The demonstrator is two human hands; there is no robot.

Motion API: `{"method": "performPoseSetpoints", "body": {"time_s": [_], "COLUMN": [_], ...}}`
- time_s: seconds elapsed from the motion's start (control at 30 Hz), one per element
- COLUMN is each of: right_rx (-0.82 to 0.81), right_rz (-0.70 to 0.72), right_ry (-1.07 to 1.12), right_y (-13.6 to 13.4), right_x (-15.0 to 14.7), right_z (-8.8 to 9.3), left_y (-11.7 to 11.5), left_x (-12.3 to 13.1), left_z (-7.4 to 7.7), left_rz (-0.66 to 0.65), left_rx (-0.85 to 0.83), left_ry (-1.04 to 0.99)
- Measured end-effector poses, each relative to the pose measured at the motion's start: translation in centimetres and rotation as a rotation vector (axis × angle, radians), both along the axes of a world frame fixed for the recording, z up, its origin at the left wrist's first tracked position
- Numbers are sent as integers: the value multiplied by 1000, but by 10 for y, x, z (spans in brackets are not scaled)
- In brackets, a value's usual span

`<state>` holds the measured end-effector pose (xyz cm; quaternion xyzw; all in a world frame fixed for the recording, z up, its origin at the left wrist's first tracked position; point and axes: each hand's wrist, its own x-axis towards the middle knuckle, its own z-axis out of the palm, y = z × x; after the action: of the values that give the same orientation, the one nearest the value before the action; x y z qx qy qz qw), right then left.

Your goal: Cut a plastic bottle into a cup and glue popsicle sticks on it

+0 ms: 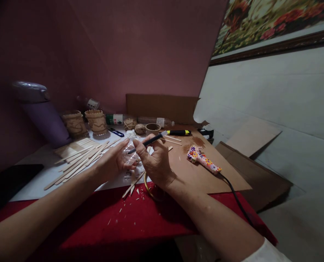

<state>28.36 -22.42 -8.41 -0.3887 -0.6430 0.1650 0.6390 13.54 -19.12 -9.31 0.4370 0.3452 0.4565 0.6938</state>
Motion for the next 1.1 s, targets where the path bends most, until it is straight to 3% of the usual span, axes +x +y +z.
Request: {"method": "performPoseSetpoints", "body": {"time_s": [1.1], "right_rx": [45], "right_rz": [-28], "right_ry": [-56], "right_y": [2], "right_x": [-1], "right_z": [-3], "left_y": [0], "left_x": [0], "left_z": [0], "left_rz": [-6], "left_rx": [4], "left_ry": [12]}}
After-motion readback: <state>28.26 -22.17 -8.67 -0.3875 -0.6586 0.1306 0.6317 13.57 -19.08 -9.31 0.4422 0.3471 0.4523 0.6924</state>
